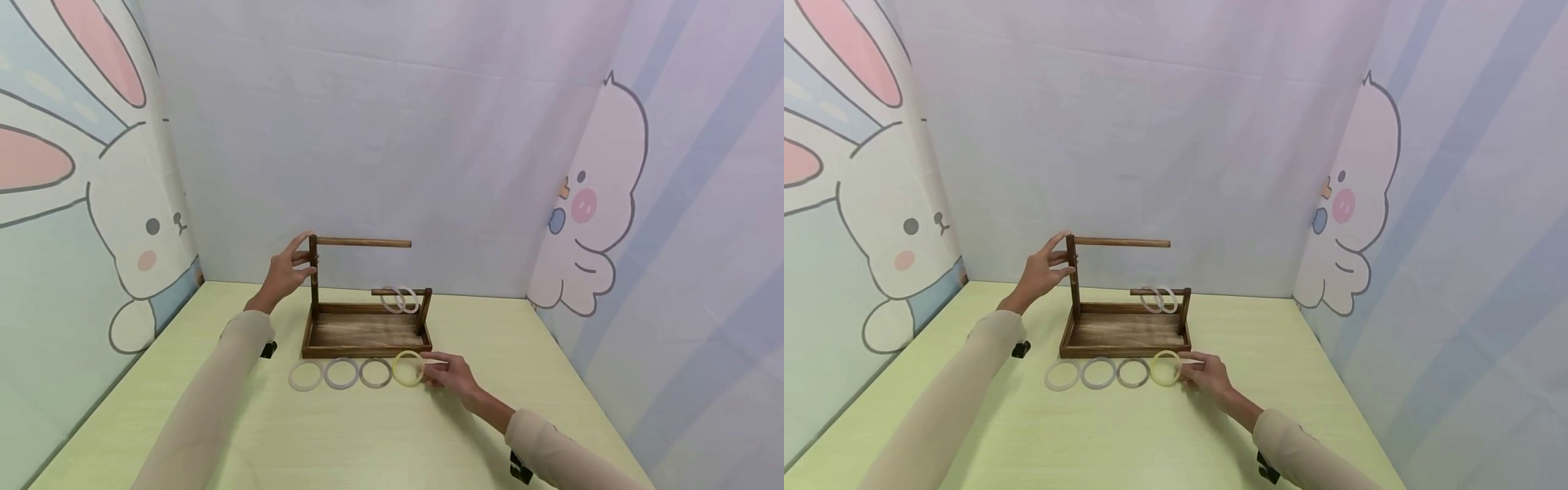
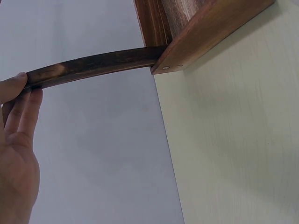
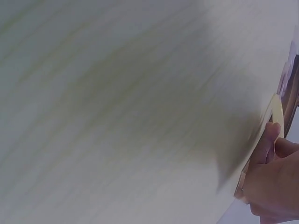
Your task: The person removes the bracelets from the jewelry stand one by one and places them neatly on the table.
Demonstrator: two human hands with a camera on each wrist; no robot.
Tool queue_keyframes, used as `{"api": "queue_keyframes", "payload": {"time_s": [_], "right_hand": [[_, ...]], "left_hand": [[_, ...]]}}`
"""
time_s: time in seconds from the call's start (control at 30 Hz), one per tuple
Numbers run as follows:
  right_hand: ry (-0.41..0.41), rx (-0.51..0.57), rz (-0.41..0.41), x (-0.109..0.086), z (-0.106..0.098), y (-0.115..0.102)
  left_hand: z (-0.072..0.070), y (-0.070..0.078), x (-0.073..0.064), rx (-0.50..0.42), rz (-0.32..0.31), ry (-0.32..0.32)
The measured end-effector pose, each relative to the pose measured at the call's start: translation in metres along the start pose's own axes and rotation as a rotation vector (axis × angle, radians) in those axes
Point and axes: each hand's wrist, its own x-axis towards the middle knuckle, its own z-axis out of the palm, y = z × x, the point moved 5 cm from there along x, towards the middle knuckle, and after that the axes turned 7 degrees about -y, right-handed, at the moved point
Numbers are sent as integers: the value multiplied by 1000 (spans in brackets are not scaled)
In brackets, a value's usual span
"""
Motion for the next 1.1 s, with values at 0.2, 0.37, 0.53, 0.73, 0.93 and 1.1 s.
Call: {"api": "queue_keyframes", "payload": {"time_s": [0.2,0.37,0.53,0.73,0.93,1.1], "right_hand": [[36,-23,5,0,3,-1],[90,-80,5,0,1,0],[110,-108,-17,-2,1,-3],[136,-109,-10,1,-2,3],[174,-121,-11,0,-2,4],[195,-116,-10,-1,-1,4]], "left_hand": [[0,1,-1,-6,-5,-2],[0,1,0,-8,4,-4],[0,2,0,-8,-9,-11],[0,2,0,-19,-27,-17],[1,2,0,-19,-22,-17],[0,1,0,-22,-29,-15]]}}
